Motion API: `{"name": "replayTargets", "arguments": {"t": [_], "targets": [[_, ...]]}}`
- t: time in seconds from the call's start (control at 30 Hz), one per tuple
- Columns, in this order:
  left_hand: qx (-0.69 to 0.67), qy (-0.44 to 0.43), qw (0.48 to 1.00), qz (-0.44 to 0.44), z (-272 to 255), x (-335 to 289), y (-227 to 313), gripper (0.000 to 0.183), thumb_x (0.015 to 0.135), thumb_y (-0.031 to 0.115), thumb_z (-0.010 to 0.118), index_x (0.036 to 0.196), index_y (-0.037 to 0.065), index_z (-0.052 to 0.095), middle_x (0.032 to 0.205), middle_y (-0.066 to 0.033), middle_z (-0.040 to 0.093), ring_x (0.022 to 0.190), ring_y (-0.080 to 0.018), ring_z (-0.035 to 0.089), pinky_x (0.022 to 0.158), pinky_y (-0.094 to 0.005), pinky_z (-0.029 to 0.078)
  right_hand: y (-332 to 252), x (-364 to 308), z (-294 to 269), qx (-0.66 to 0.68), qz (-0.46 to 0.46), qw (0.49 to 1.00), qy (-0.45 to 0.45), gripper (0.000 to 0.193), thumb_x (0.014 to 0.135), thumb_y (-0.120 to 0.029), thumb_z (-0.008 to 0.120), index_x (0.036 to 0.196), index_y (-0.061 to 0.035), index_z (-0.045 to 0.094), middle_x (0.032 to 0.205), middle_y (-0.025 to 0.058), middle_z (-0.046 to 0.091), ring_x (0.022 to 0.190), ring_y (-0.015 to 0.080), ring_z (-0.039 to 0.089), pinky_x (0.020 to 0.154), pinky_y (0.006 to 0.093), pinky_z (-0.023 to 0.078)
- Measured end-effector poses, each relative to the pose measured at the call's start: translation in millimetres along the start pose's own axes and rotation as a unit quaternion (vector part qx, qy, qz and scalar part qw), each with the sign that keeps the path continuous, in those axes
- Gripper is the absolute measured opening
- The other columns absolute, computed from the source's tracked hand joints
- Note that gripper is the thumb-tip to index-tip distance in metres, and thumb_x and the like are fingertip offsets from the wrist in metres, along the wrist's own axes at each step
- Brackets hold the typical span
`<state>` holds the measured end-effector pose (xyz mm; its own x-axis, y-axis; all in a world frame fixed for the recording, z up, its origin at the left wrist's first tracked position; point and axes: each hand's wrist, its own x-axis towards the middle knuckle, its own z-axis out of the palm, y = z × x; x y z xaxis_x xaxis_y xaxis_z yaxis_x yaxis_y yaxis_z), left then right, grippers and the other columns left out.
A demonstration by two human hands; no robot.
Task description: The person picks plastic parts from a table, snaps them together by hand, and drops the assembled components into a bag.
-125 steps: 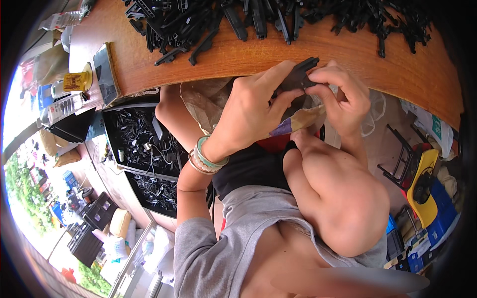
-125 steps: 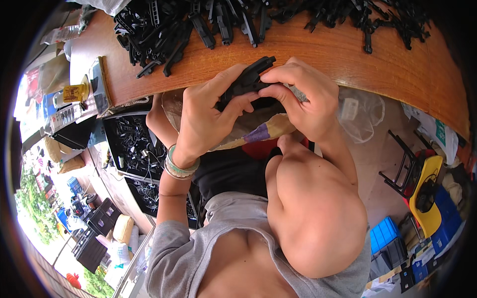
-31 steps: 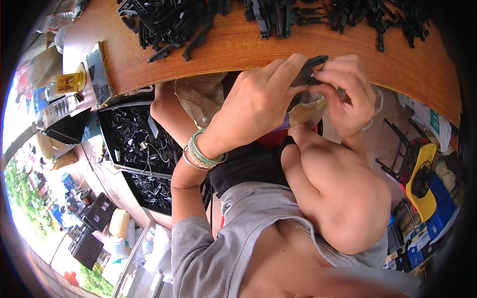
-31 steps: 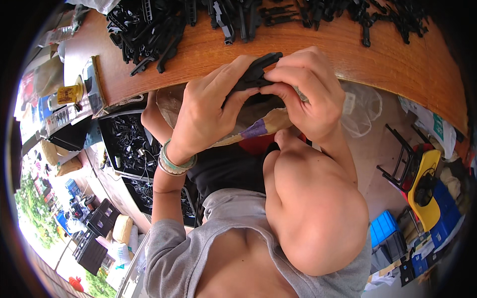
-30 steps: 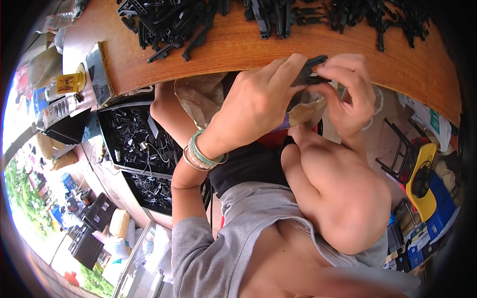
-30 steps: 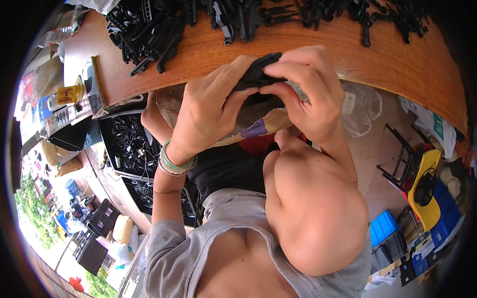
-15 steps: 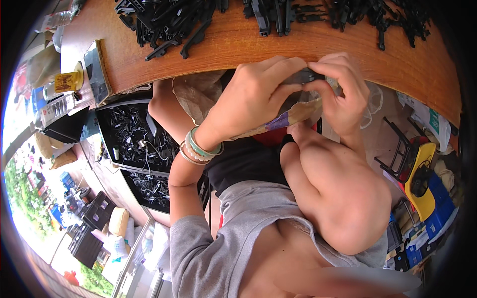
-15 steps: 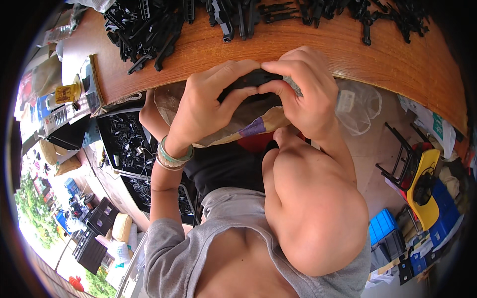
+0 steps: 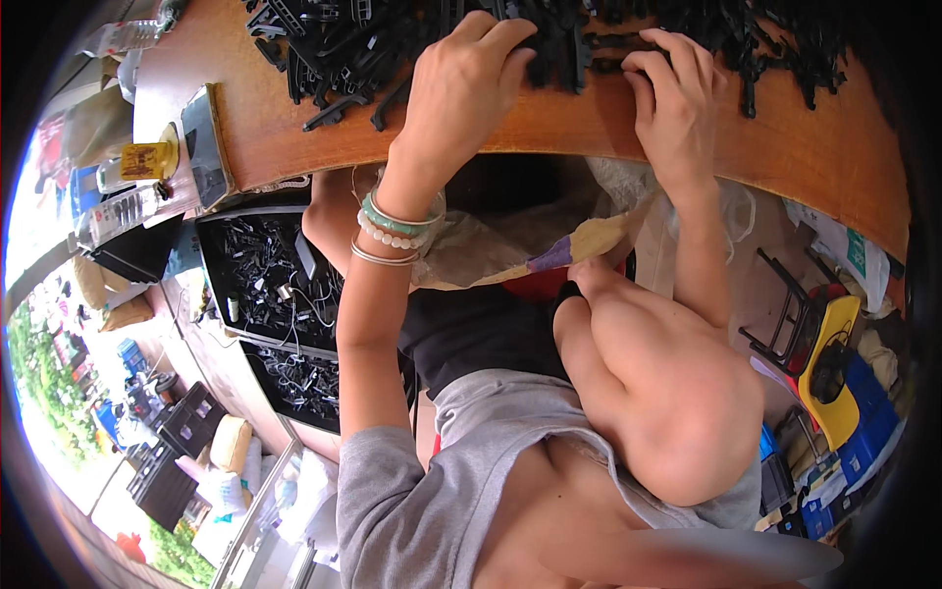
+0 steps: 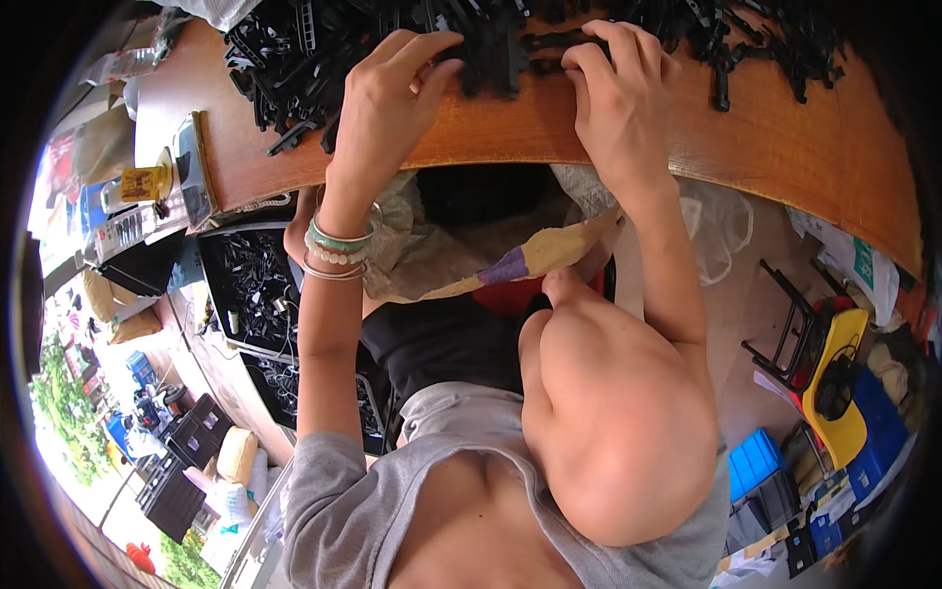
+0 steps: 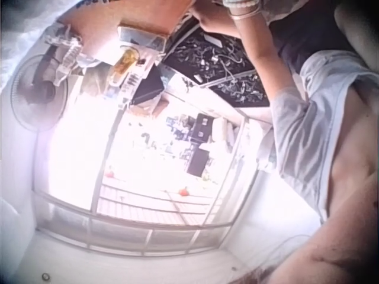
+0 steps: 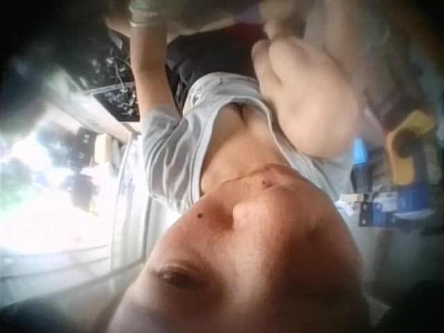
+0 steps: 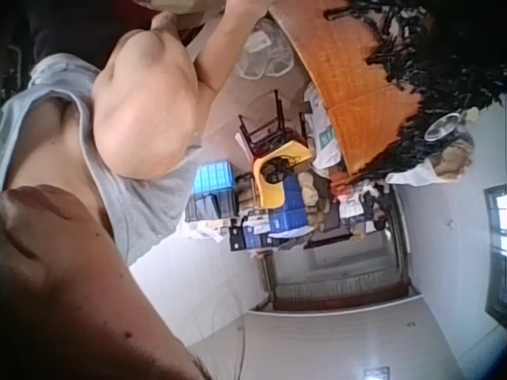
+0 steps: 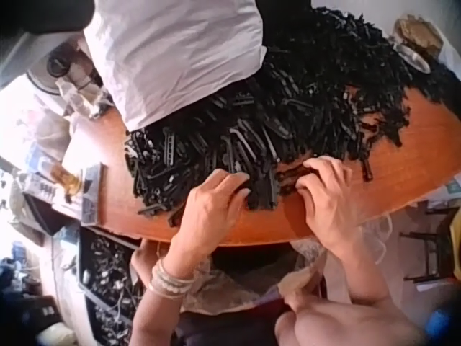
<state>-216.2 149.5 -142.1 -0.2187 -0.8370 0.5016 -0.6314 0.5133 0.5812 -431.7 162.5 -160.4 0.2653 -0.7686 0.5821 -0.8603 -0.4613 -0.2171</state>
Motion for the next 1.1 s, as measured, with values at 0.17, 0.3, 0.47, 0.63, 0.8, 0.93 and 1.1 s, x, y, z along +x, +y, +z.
{"name": "replayTargets", "arguments": {"t": [0.17,0.3,0.47,0.63,0.8,0.93,1.1], "targets": [[0.015,0.042,0.993,-0.106,14,-4,9,0.017,0.08,0.01,0.072,0.085,-0.003,0.062,0.078,-0.0103,0.065,0.056,-0.0178,0.061,0.055,-0.0256,0.047,3,-4,-4,0.136,-0.014,0.983,0.121,0.014,0.08,0.002,0.065,0.09,-0.0055,0.062,0.099,0.0043,0.063,0.098,0.0231,0.058,0.088,0.0354,0.04],[0.066,0.066,0.986,-0.139,17,-14,6,0.02,0.076,0.014,0.073,0.076,0.002,0.057,0.073,-0.0094,0.057,0.066,-0.0273,0.059,0.055,-0.037,0.046,-12,-14,-13,0.35,0.112,0.923,0.116,0.009,0.088,0.003,0.059,0.097,0.001,0.063,0.095,0.0081,0.063,0.085,0.0158,0.061,0.073,0.0243,0.048],[0.063,0.081,0.987,-0.122,21,-21,10,0.027,0.072,0.02,0.077,0.072,0.003,0.056,0.07,-0.0092,0.054,0.068,-0.0289,0.058,0.057,-0.0367,0.046,-19,-16,-22,0.505,0.177,0.844,0.029,0.011,0.09,0.001,0.059,0.1,0.0032,0.063,0.094,0.0057,0.062,0.081,0.0112,0.06,0.073,0.0208,0.048],[0.076,0.045,0.983,-0.158,17,-18,10,0.023,0.072,0.013,0.075,0.073,0.0,0.057,0.072,-0.0094,0.058,0.062,-0.0241,0.058,0.056,-0.0353,0.048,-25,-23,-22,0.518,0.212,0.829,-0.009,0.011,0.089,0.001,0.062,0.099,0.0039,0.063,0.09,0.0063,0.063,0.081,0.011,0.062,0.072,0.0191,0.049],[-0.181,0.069,0.939,-0.284,-3,-23,23,0.013,0.079,0.001,0.067,0.078,-0.003,0.055,0.077,-0.0102,0.066,0.062,-0.0132,0.064,0.057,-0.0274,0.052,-23,-29,-28,0.593,0.231,0.771,-0.016,0.012,0.088,-0.001,0.063,0.1,0.0043,0.063,0.091,0.008,0.064,0.08,0.0127,0.064,0.071,0.0205,0.051],[-0.542,-0.029,0.771,-0.333,-5,-31,42,0.013,0.086,-0.001,0.06,0.097,-0.002,0.052,0.081,-0.0088,0.065,0.066,-0.0164,0.065,0.063,-0.0259,0.054,-30,-22,-36,0.643,0.159,0.747,-0.058,0.014,0.087,0.0,0.064,0.1,0.0049,0.064,0.094,0.0098,0.066,0.077,0.0144,0.065,0.069,0.0222,0.053],[-0.594,-0.114,0.711,-0.358,-8,-34,46,0.017,0.093,0.012,0.058,0.102,-0.003,0.057,0.089,-0.0095,0.065,0.074,-0.0146,0.065,0.067,-0.0235,0.051,-35,-17,-41,0.563,0.122,0.813,-0.081,0.014,0.083,0.002,0.066,0.097,0.0031,0.065,0.086,0.0101,0.067,0.074,0.0146,0.065,0.064,0.0225,0.052]]}}
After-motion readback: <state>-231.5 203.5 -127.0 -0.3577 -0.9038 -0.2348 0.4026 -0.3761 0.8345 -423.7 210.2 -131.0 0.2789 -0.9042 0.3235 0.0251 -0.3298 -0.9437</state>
